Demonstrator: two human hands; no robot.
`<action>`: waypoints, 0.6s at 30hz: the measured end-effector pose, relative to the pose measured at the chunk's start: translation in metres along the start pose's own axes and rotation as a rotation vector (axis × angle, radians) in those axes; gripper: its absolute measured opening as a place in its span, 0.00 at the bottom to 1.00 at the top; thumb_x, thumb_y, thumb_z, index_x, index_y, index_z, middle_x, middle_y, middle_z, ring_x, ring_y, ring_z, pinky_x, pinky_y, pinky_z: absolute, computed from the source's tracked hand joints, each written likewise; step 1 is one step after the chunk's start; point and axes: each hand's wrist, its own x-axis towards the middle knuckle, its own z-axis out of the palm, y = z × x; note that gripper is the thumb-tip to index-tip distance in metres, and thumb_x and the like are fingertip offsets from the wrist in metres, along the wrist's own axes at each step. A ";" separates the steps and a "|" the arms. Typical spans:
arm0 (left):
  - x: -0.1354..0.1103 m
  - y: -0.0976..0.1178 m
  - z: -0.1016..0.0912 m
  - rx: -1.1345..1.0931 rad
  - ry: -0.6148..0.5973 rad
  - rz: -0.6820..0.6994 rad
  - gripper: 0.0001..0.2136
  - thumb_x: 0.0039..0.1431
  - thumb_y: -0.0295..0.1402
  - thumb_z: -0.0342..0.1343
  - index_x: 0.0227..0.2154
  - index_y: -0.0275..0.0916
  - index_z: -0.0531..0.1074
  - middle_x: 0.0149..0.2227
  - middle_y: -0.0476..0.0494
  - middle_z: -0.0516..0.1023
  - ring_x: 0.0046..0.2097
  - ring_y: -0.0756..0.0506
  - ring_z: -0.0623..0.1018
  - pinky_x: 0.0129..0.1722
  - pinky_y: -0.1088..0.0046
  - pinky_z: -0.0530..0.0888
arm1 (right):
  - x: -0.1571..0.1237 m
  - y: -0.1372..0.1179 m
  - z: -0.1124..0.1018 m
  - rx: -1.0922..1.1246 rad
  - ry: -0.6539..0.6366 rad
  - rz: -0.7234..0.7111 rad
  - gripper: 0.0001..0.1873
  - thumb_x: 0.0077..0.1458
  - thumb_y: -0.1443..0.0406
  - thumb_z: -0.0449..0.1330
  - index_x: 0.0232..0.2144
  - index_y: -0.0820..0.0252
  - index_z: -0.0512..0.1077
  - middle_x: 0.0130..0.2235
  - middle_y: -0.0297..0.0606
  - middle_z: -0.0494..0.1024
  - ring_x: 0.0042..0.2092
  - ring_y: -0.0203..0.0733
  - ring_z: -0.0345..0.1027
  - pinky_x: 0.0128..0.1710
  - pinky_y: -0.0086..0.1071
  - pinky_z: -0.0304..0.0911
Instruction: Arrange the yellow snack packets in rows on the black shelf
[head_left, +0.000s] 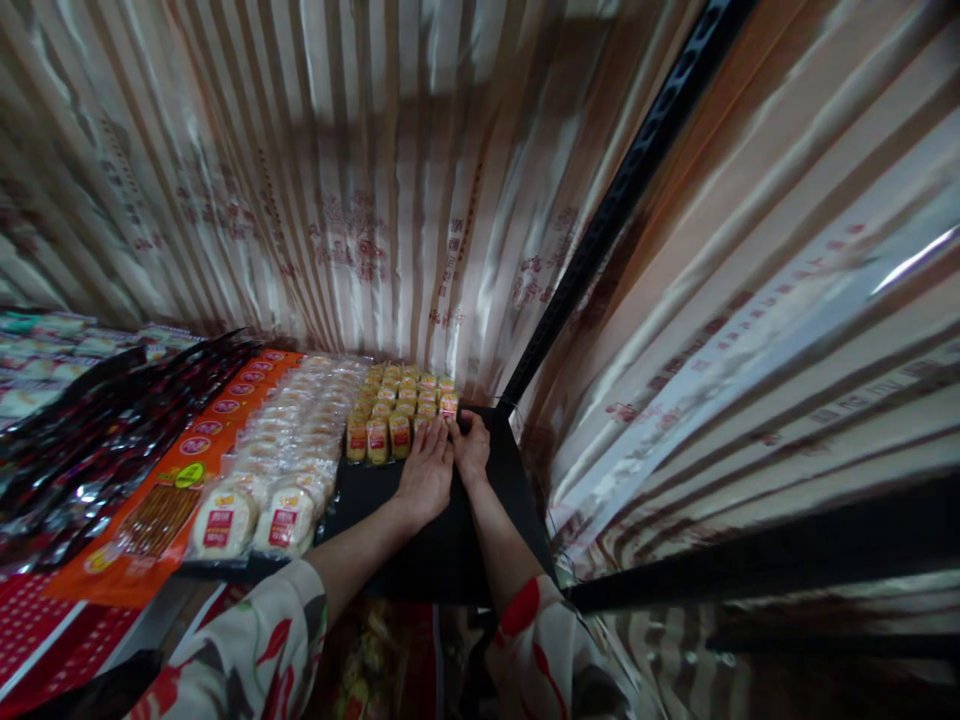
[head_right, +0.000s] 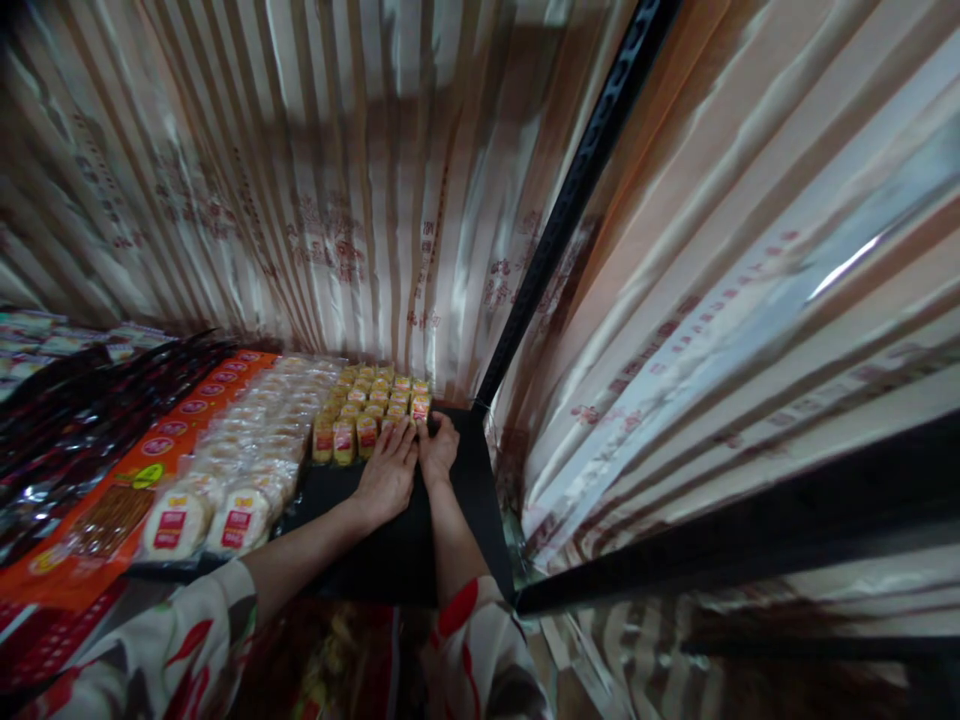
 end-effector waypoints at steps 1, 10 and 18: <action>-0.002 0.001 -0.002 -0.006 0.006 0.004 0.25 0.49 0.29 0.46 0.51 0.22 0.63 0.59 0.28 0.57 0.64 0.36 0.48 0.61 0.54 0.45 | -0.002 0.000 -0.002 0.008 0.010 -0.004 0.22 0.48 0.55 0.54 0.40 0.65 0.69 0.42 0.47 0.74 0.43 0.45 0.66 0.45 0.37 0.59; -0.036 0.014 -0.018 -0.133 0.070 0.017 0.22 0.51 0.27 0.47 0.50 0.23 0.65 0.57 0.27 0.61 0.63 0.36 0.50 0.61 0.55 0.50 | -0.041 -0.015 -0.028 0.104 0.027 -0.005 0.19 0.51 0.58 0.50 0.40 0.65 0.69 0.41 0.47 0.74 0.43 0.45 0.66 0.46 0.39 0.59; -0.097 0.021 -0.039 -0.278 0.177 0.087 0.18 0.53 0.23 0.43 0.47 0.29 0.67 0.50 0.31 0.70 0.57 0.40 0.64 0.52 0.58 0.68 | -0.106 -0.048 -0.057 0.340 -0.071 0.073 0.18 0.50 0.57 0.51 0.39 0.63 0.68 0.41 0.46 0.74 0.39 0.42 0.69 0.40 0.34 0.65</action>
